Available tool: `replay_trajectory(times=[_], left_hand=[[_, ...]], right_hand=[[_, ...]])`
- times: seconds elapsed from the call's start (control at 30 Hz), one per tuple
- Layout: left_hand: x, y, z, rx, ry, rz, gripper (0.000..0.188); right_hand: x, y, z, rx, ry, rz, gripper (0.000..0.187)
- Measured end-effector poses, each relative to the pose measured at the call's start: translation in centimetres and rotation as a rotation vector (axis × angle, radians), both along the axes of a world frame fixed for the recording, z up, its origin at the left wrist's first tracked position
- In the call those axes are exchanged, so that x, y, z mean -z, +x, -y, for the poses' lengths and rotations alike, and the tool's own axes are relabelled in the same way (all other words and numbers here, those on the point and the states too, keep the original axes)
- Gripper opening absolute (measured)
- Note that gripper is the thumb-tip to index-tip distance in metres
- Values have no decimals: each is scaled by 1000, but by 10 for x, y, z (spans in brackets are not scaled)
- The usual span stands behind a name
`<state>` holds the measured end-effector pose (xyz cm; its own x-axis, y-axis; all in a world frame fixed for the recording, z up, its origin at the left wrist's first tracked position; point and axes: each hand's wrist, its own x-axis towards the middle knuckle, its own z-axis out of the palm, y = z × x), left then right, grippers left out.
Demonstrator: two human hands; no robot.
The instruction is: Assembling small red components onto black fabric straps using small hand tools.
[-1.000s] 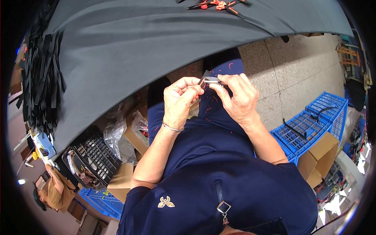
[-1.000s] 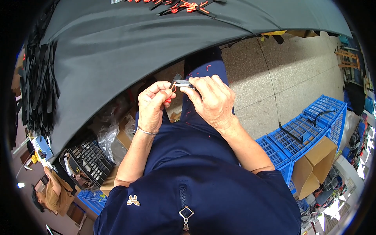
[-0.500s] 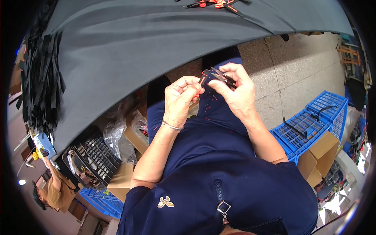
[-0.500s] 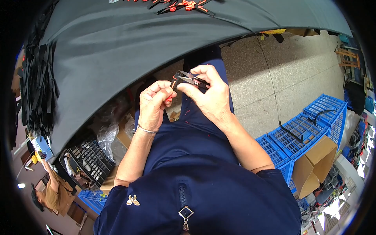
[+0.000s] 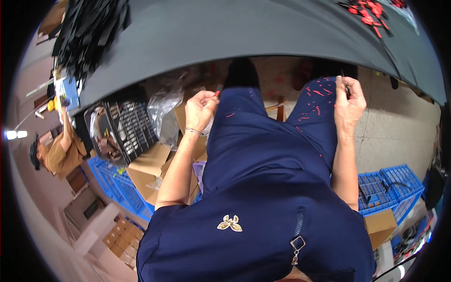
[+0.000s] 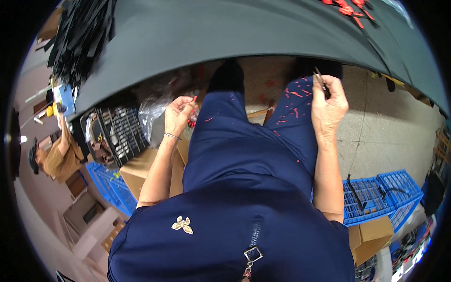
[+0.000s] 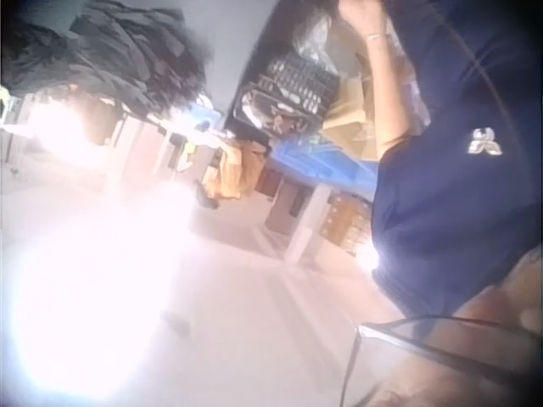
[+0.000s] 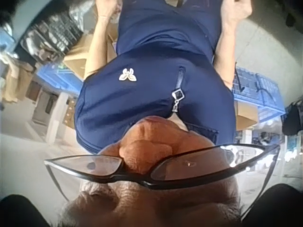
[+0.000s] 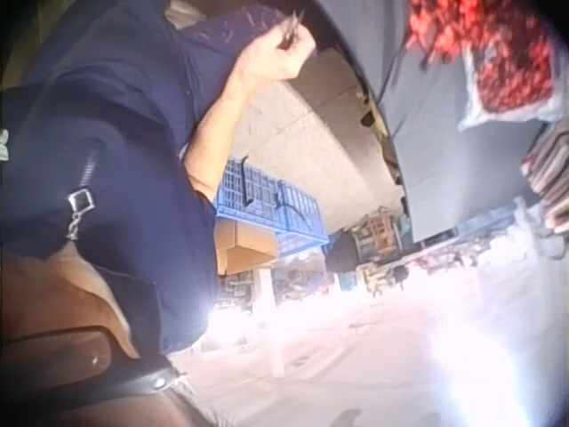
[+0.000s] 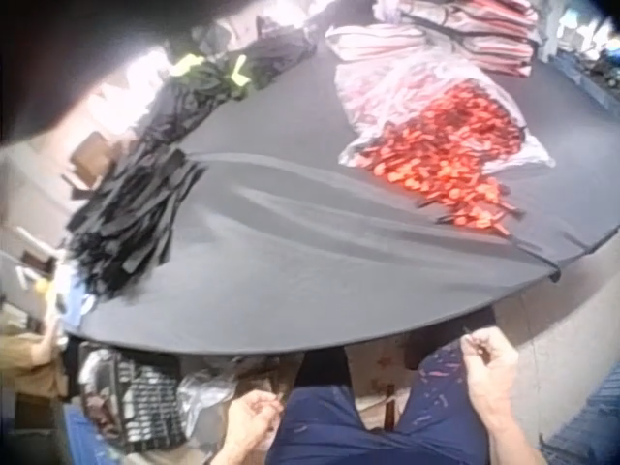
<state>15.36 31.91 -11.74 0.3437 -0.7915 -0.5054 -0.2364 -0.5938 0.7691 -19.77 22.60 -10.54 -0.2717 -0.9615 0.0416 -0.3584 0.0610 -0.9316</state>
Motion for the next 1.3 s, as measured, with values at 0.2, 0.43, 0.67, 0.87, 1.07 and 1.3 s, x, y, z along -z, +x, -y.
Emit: replay_trajectory(times=[0.2,0.43,0.67,0.87,1.07,1.3], left_hand=[[76,87,-122,-319,141,201,10],[140,132,-185,-675,168,412,36],[96,88,-116,-616,-123,252,29],[-27,-28,3,53,-618,274,21],[-113,-110,123,386,-1061,333,26],[-122,-192,234,514,-1075,488,18]], right_hand=[[8,8,4,-45,-35,-51,6],[8,13,6,-80,-46,-77,6],[-1,14,7,-55,-42,-250,8],[-4,10,16,23,-74,-194,16],[-6,4,18,25,-21,-163,20],[-11,-3,17,27,-70,-156,13]])
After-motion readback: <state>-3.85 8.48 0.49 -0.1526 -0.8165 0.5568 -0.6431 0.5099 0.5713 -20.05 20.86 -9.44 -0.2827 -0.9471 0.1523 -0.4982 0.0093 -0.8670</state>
